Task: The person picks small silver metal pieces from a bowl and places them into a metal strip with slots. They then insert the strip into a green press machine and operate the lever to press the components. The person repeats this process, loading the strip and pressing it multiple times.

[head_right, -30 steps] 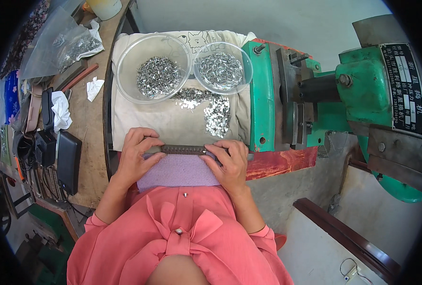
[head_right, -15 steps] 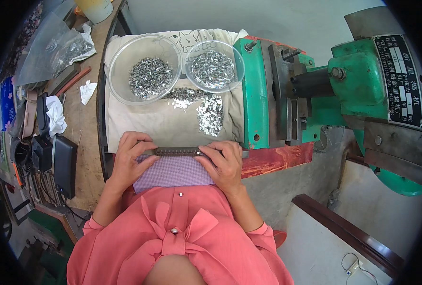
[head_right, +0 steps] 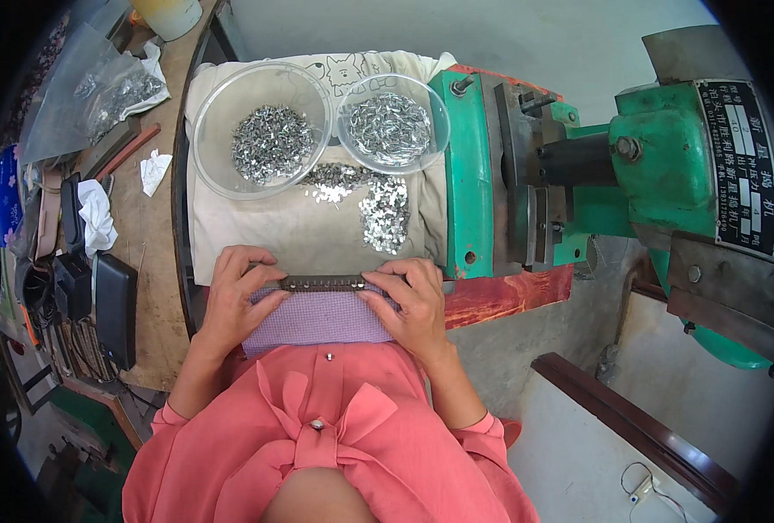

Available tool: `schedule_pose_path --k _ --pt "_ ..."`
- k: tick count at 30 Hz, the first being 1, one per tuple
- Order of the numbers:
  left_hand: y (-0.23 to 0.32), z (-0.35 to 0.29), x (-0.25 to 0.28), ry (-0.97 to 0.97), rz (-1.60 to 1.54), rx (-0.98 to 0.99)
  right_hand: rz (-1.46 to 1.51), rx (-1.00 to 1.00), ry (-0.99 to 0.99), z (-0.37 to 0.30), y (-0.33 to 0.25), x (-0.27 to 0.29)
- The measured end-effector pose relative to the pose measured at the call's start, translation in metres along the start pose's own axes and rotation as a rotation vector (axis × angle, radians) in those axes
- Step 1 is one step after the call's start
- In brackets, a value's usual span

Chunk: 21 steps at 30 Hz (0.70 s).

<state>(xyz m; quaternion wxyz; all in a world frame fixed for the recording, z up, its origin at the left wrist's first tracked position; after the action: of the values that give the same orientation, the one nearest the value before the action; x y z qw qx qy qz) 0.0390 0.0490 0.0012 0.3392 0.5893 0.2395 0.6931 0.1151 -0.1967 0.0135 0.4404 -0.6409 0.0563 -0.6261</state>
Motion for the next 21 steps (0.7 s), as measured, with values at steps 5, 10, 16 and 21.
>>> schedule_pose_path --k 5,10,16,21 --pt "0.000 0.000 0.000 -0.001 0.012 -0.003 -0.034 -0.033 0.014 0.003 -0.003 -0.002" --pt "0.001 0.001 0.002 0.010 0.021 -0.029 -0.070 -0.033 -0.023 0.007 -0.007 0.001" --pt "0.001 0.002 0.003 0.022 0.009 -0.048 -0.191 0.097 -0.012 0.010 -0.014 0.000" --pt "0.000 0.003 0.004 0.023 -0.013 -0.038 -0.151 0.070 -0.008 0.009 -0.013 -0.001"
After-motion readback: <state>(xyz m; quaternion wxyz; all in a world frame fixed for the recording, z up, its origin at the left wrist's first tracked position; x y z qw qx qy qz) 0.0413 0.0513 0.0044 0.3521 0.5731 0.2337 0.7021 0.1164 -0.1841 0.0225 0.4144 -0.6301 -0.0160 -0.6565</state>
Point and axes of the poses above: each hand's wrist, its own z-axis towards the middle knuckle, its own x-axis out of the back of the hand, y = z × x, the point moved 3 cm from there along z, towards the middle knuckle, and after that the axes turned 6 degrees about -x, right-handed, at the moved point
